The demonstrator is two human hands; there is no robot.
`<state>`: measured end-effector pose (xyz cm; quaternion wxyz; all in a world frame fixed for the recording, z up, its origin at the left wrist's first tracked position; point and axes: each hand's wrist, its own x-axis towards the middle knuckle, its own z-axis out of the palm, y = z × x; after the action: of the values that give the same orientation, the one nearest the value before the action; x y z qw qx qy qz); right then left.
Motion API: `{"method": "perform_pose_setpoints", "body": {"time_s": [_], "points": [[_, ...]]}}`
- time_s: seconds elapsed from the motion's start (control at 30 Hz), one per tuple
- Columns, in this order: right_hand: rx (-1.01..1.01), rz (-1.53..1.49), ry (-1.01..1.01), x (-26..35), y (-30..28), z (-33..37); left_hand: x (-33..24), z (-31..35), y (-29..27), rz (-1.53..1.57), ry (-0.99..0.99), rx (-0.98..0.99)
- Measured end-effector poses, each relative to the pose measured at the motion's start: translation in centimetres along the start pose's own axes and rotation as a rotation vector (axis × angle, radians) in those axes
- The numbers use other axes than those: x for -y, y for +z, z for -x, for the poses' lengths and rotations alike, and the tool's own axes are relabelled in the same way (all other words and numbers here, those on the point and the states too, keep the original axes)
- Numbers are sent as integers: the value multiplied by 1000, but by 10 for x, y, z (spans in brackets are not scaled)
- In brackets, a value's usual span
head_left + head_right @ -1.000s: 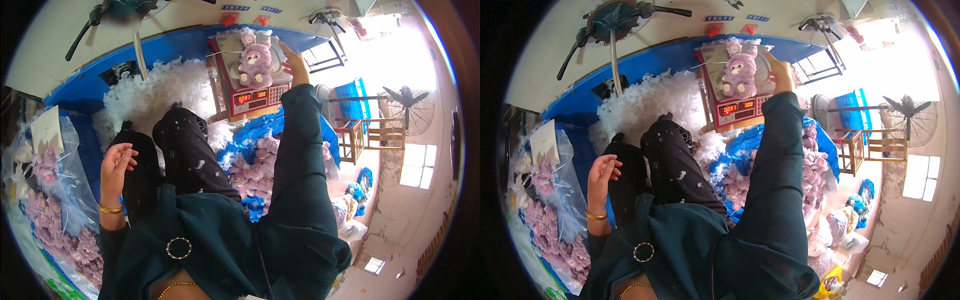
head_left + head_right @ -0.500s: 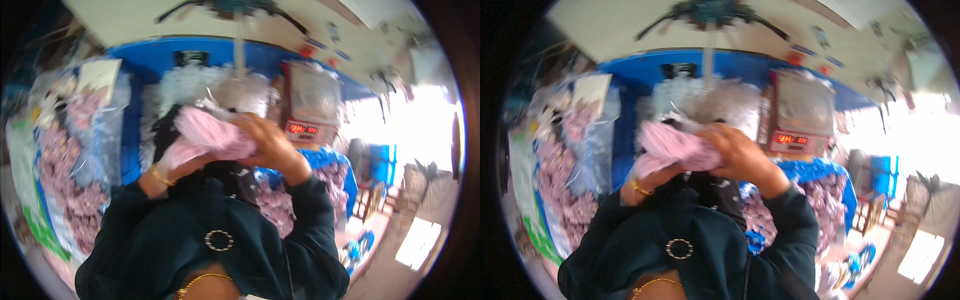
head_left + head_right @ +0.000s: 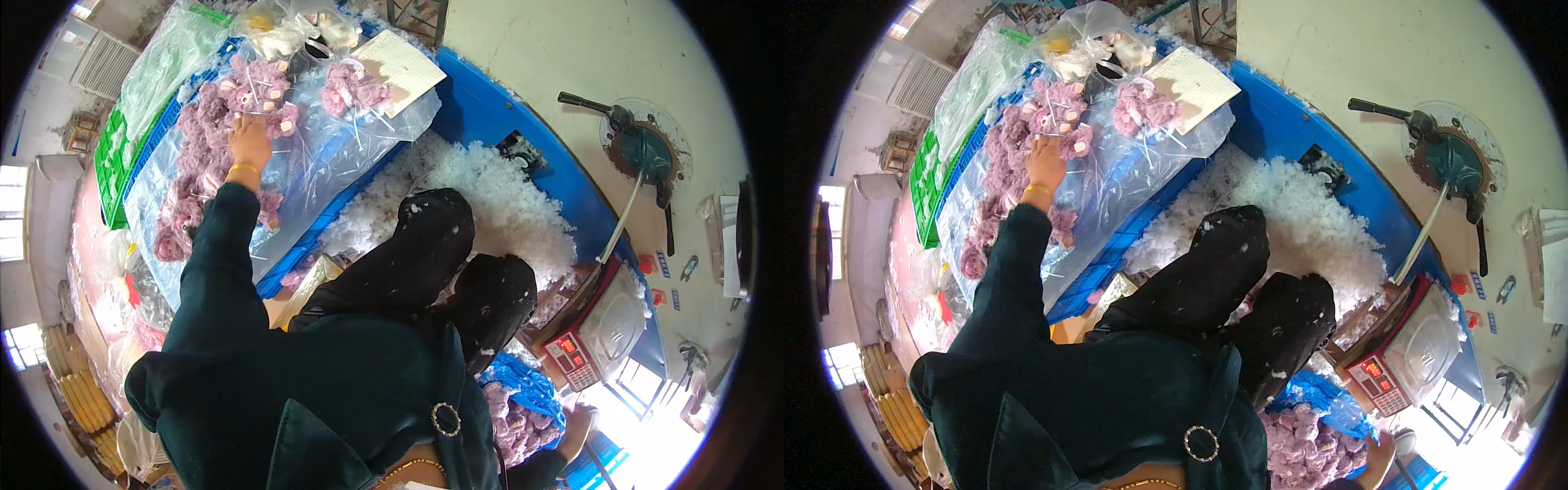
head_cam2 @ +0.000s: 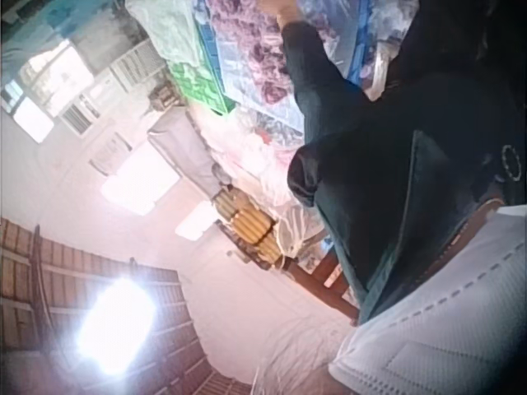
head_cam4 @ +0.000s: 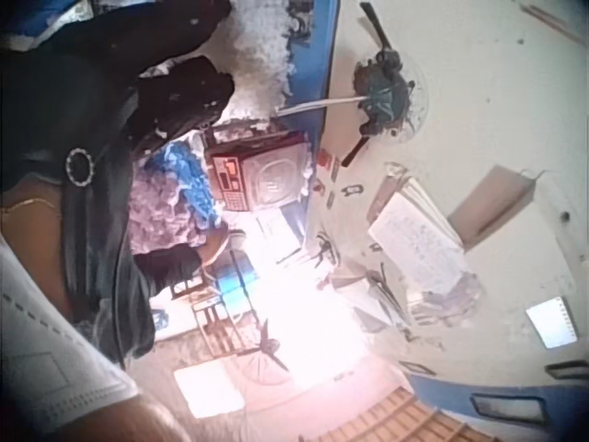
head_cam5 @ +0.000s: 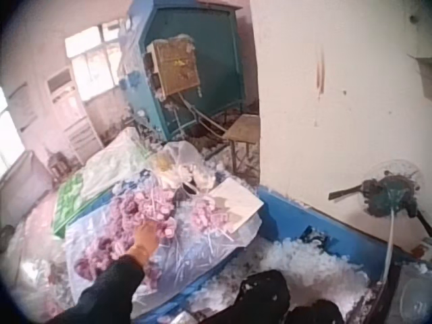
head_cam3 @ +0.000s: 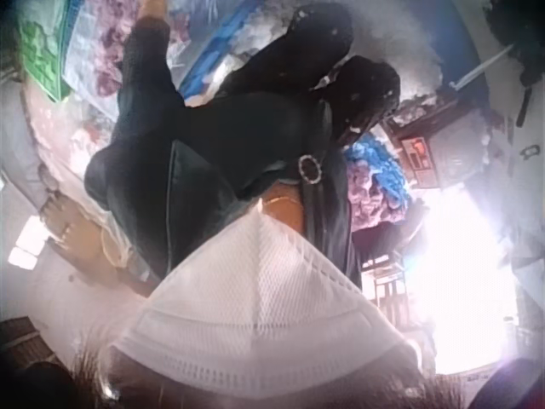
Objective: The person repeatedly takes pink fluffy material, wraps it around a central rod on a machine, and then removes the formed fluffy bundle. They place the finished bundles into a plastic bag. The process is repeated multiple times throughout the clip.
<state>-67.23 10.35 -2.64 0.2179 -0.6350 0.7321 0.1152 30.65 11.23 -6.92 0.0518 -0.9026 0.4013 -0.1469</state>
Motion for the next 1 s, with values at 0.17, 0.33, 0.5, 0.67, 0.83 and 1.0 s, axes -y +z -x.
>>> {"method": "perform_pose_setpoints", "body": {"time_s": [0.17, 0.33, 0.5, 0.67, 0.83, 1.0], "points": [[-96, -323, -127, 234, -43, -14, 2, -35, 14, 142, -112, 209], [-46, -434, -557, 354, -38, -14, -71, -11, -70, 1458, -245, 62], [-330, -220, -1249, 503, -49, -14, -183, 39, -118, 1519, 22, 750], [-532, 36, -1333, 521, -41, -35, -264, 86, -173, 1673, 310, 1005], [-257, -403, -1227, 480, -50, -29, -288, 104, -175, 1489, 591, 999], [61, -639, -980, 434, -24, -55, -299, 112, -176, 1709, 885, 881]]}}
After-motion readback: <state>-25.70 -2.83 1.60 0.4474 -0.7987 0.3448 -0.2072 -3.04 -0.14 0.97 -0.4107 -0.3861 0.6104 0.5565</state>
